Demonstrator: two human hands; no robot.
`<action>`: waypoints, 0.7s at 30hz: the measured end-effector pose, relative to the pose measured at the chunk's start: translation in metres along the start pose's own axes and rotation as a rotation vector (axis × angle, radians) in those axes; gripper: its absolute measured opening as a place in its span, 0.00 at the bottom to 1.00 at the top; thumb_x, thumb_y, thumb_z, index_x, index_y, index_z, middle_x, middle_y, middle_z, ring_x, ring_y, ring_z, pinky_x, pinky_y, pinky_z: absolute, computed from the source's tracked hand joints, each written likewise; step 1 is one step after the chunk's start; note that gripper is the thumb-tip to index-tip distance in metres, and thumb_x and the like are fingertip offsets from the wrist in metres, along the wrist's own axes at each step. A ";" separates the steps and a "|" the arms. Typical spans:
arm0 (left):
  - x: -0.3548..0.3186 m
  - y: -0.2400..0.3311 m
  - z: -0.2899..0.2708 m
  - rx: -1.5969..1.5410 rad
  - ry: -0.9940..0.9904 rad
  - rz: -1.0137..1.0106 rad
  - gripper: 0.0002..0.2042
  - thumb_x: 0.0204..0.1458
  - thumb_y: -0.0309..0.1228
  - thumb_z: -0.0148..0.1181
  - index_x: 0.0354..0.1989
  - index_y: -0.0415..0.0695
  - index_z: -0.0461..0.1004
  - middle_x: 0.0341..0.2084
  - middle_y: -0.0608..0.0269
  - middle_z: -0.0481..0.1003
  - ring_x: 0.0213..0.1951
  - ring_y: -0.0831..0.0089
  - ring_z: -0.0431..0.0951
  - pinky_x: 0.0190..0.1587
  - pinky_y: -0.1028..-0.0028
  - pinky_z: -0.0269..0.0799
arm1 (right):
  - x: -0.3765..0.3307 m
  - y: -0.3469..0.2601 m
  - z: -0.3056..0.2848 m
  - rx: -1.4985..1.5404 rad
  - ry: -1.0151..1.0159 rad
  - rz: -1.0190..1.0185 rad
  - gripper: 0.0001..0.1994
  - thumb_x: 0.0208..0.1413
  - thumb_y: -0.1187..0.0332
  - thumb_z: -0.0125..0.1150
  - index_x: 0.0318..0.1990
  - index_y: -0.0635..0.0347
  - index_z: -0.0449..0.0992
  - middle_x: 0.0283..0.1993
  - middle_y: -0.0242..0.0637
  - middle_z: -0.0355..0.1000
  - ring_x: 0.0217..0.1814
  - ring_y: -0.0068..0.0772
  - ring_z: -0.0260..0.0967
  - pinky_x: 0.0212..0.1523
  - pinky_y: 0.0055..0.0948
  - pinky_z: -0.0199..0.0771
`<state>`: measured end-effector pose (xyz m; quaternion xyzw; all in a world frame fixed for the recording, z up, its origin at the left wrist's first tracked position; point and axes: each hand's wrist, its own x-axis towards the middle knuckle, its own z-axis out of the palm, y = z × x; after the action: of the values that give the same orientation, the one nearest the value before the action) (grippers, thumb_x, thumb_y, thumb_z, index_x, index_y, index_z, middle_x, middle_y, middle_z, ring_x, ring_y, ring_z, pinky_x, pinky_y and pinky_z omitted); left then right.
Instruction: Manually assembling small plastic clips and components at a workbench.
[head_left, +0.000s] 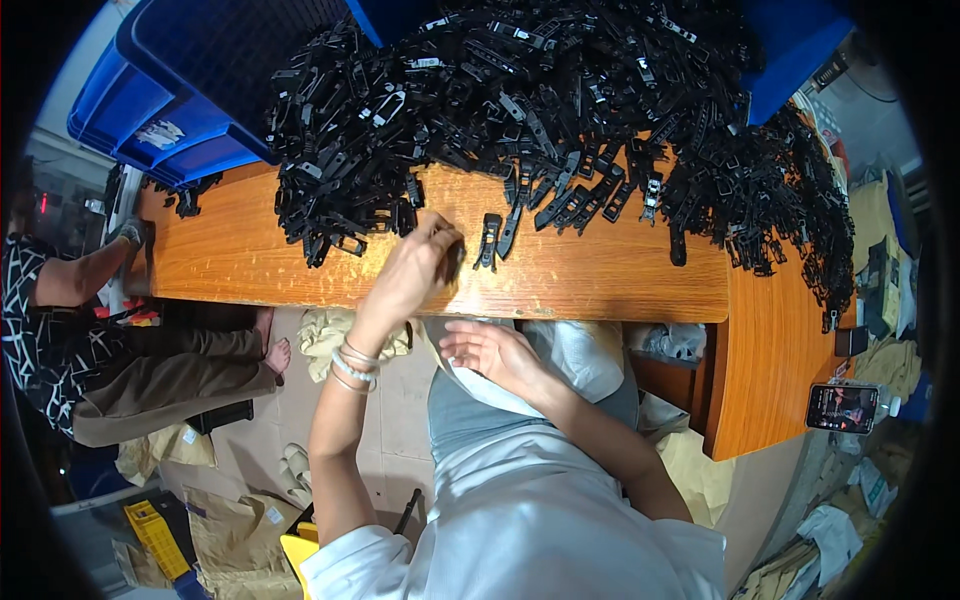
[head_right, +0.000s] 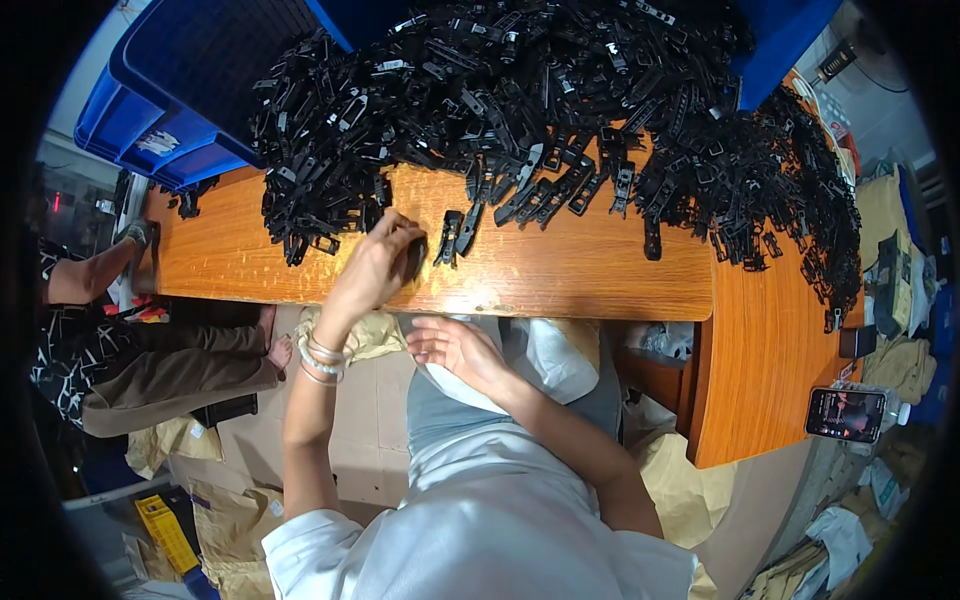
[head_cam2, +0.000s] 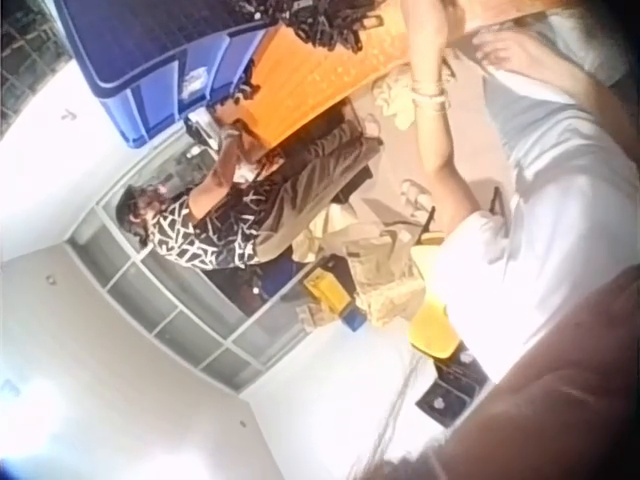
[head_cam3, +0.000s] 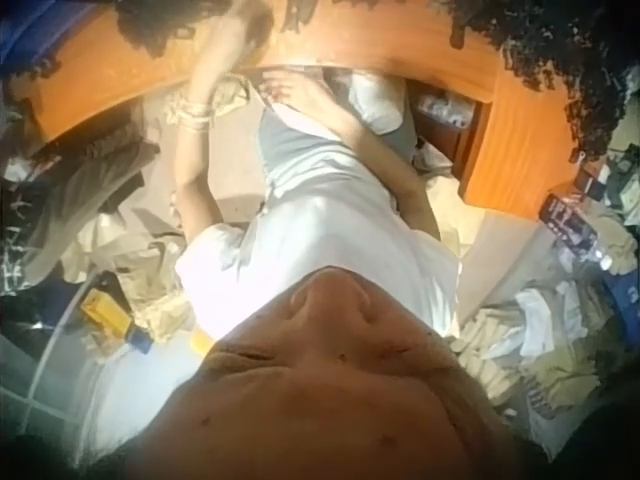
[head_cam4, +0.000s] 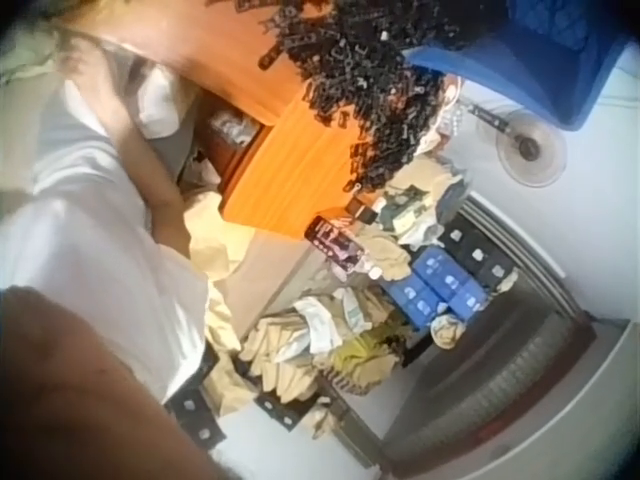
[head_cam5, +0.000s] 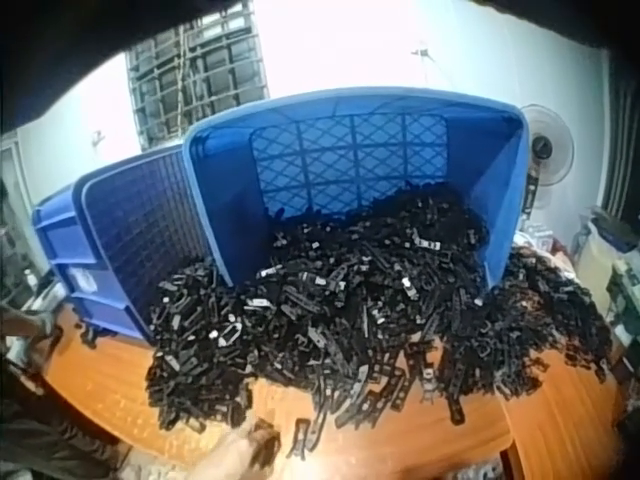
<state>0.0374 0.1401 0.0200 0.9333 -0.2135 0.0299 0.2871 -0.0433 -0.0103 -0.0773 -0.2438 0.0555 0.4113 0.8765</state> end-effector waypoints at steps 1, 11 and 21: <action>-0.008 0.005 0.002 -0.004 -0.017 -0.018 0.13 0.41 0.13 0.49 0.38 0.32 0.70 0.35 0.51 0.68 0.33 0.54 0.73 0.36 0.66 0.69 | 0.007 0.003 0.000 0.085 0.035 0.032 0.20 0.59 0.62 0.38 0.49 0.72 0.63 0.43 0.47 0.68 0.45 0.36 0.66 0.46 0.32 0.66; -0.080 0.052 0.031 0.053 0.086 0.041 0.17 0.36 0.16 0.54 0.40 0.32 0.68 0.32 0.51 0.66 0.30 0.58 0.72 0.32 0.68 0.71 | 0.015 -0.001 0.019 0.295 0.408 0.019 0.16 0.59 0.57 0.40 0.41 0.59 0.68 0.35 0.33 0.67 0.36 0.28 0.64 0.36 0.26 0.66; 0.027 0.001 0.015 0.406 0.344 0.062 0.19 0.40 0.17 0.48 0.46 0.31 0.63 0.46 0.44 0.65 0.48 0.52 0.64 0.52 0.64 0.60 | 0.008 -0.006 -0.008 0.147 0.152 -0.047 0.13 0.56 0.65 0.43 0.37 0.69 0.67 0.35 0.46 0.68 0.25 0.25 0.58 0.20 0.18 0.56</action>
<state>0.0607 0.1204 0.0127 0.9461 -0.1795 0.2387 0.1251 -0.0325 -0.0116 -0.0847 -0.2106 0.1460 0.3658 0.8947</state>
